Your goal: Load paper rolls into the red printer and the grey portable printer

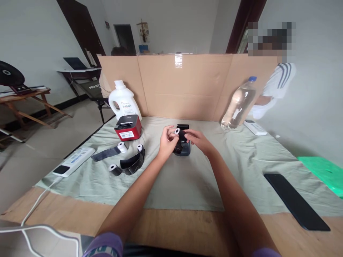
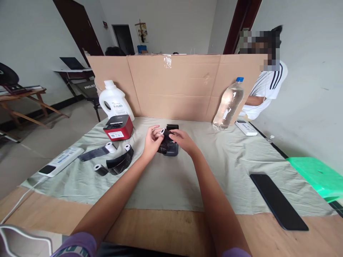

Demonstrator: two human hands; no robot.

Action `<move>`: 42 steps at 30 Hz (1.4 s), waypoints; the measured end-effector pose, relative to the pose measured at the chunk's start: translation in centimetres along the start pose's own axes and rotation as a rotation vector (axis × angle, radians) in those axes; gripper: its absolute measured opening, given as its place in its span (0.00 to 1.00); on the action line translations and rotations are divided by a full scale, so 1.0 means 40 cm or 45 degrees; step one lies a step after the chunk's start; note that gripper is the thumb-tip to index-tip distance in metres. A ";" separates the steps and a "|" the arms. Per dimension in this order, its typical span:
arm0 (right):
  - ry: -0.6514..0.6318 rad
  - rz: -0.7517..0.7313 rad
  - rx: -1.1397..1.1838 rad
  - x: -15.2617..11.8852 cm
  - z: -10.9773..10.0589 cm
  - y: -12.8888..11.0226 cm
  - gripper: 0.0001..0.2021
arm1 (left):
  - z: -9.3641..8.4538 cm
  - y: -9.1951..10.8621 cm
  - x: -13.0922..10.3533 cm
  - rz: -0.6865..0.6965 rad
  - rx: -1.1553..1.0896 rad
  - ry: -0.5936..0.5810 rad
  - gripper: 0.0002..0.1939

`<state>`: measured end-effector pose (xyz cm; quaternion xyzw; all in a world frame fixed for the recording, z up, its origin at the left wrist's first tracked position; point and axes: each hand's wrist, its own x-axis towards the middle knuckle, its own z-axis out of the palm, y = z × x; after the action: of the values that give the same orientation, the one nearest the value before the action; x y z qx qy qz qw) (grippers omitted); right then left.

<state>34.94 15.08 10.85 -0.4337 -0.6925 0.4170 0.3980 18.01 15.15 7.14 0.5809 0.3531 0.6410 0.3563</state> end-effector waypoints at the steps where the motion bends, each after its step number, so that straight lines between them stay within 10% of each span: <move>1: 0.005 -0.040 -0.025 0.003 -0.001 0.007 0.18 | 0.001 -0.005 0.005 -0.091 -0.117 0.022 0.21; 8: 0.063 -0.218 -0.431 0.051 -0.019 0.073 0.12 | 0.004 -0.052 -0.018 -0.305 -0.289 0.056 0.23; 15: 0.033 -0.073 -0.859 0.156 -0.037 0.144 0.11 | 0.009 -0.101 -0.143 -0.137 0.342 0.201 0.19; 24: -0.052 -0.043 -1.019 0.154 0.002 0.186 0.15 | 0.016 -0.085 -0.148 0.044 0.740 0.038 0.21; 42: -0.052 0.058 -0.959 0.158 0.011 0.185 0.16 | 0.025 -0.097 -0.161 -0.239 0.114 0.253 0.13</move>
<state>34.60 22.90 5.07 -0.5566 -0.7952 0.1505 0.1876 19.66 11.53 0.68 0.4945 0.4677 0.6427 0.3516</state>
